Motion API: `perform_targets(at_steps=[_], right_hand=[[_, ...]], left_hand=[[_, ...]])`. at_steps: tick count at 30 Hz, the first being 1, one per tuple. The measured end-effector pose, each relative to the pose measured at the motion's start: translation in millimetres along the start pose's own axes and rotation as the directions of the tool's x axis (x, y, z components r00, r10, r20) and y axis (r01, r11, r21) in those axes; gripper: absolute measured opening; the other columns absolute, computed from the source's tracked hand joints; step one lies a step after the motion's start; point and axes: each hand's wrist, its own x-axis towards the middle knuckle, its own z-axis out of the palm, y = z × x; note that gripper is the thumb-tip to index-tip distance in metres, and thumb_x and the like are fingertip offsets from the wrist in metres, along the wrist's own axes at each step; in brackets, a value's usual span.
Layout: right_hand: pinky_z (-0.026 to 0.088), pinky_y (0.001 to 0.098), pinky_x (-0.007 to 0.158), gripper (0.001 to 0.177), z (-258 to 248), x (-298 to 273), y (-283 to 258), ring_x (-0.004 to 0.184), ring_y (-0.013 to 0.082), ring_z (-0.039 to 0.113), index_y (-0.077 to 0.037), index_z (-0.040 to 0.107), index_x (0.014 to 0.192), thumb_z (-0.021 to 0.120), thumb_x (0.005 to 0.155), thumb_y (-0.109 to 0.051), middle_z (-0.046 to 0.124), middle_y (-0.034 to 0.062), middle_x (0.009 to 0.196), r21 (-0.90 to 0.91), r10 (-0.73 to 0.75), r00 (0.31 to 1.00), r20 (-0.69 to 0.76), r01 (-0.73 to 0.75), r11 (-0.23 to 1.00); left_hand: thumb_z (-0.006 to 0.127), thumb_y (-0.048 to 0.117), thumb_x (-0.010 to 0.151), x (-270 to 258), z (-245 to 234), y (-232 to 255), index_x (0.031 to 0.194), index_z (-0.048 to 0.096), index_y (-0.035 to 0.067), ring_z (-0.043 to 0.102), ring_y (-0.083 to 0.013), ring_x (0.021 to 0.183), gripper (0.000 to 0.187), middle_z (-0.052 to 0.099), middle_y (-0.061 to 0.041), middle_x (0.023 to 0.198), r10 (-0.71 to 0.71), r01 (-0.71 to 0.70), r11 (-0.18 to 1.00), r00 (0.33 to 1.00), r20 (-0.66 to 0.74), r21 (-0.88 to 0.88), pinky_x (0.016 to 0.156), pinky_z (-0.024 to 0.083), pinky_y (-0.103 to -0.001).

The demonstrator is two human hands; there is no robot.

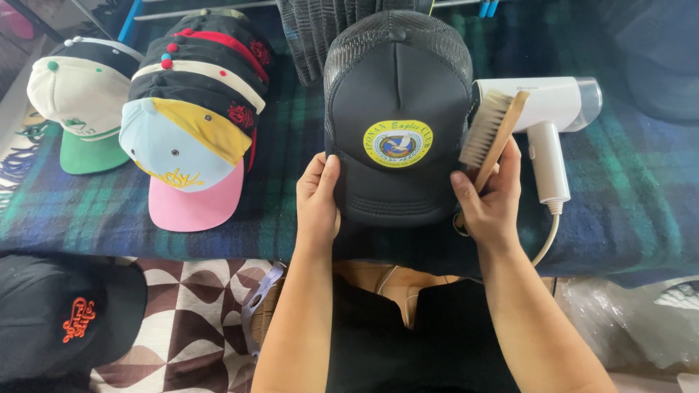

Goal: Cleaning and steaming a black trucker hat using a brush and a handheld steamer on a wooden head form

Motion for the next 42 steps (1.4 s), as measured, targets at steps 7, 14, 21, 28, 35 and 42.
perform_targets(at_steps=[7,14,21,28,35,42], right_hand=[[0.057,0.0316,0.081,0.07,-10,2,16,0.085,0.0119,0.061,-0.004,0.024,0.162,0.062,0.103,-0.002,0.063,0.0143,0.109,-0.016,0.054,0.997,-0.054,-0.055,0.998],[0.058,0.0433,0.091,0.06,-16,5,29,0.098,0.0172,0.059,-0.005,0.03,0.159,0.058,0.106,-0.001,0.059,0.0156,0.124,0.037,0.066,0.992,-0.109,-0.063,0.997],[0.054,0.0227,0.06,0.049,10,16,-14,0.067,0.0063,0.059,-0.009,0.042,0.148,0.064,0.105,-0.005,0.064,0.0033,0.096,0.051,0.221,0.969,-0.106,-0.217,0.975],[0.05,0.0217,0.048,0.048,16,17,-28,0.057,0.0086,0.061,-0.012,0.045,0.144,0.068,0.102,-0.005,0.065,0.0027,0.086,0.055,0.287,0.947,-0.14,-0.282,0.958],[0.052,0.0333,0.068,0.058,-12,18,-45,0.081,0.016,0.057,-0.007,0.04,0.156,0.068,0.105,-0.014,0.063,0.0121,0.101,-0.254,0.342,0.935,-0.093,-0.354,0.9],[0.05,0.032,0.077,0.071,21,63,-222,0.076,0.0162,0.056,-0.006,0.038,0.171,0.05,0.101,-0.001,0.06,0.0073,0.099,-0.75,0.247,0.969,0.01,-0.156,0.643]], left_hand=[[0.056,0.018,0.108,2,-10,-12,0.094,0.065,0.002,0.065,-0.0152,0.061,0.023,0.064,-0.011,0.068,-0.026,0.024,0.993,1.0,0.015,0.115,0.056,0.062,-0.029],[0.052,0.021,0.11,-11,31,33,0.099,0.067,0.004,0.069,-0.0136,0.074,0.026,0.07,-0.008,0.079,-0.056,0.045,0.995,0.991,0.118,0.092,0.07,0.064,-0.032],[0.057,0.024,0.108,-4,10,12,0.119,0.071,0.001,0.077,-0.0259,0.085,0.029,0.076,-0.017,0.094,-0.223,0.221,0.975,0.973,0.064,0.034,0.078,0.067,-0.044],[0.06,0.028,0.106,-3,-1,4,0.128,0.069,0.005,0.077,-0.0305,0.096,0.033,0.076,-0.019,0.105,-0.343,0.343,0.939,0.937,0.059,0.024,0.086,0.064,-0.051],[0.06,0.033,0.106,-9,-6,-1,0.11,0.077,0.008,0.077,-0.0243,0.088,0.03,0.078,-0.014,0.095,-0.286,0.286,0.955,0.958,-0.011,0.074,0.075,0.065,-0.041],[0.051,0.032,0.107,-14,11,42,0.11,0.068,0.004,0.068,-0.0128,0.095,0.034,0.072,-0.006,0.107,-0.44,0.424,0.88,0.897,0.031,0.213,0.065,0.048,-0.017]])
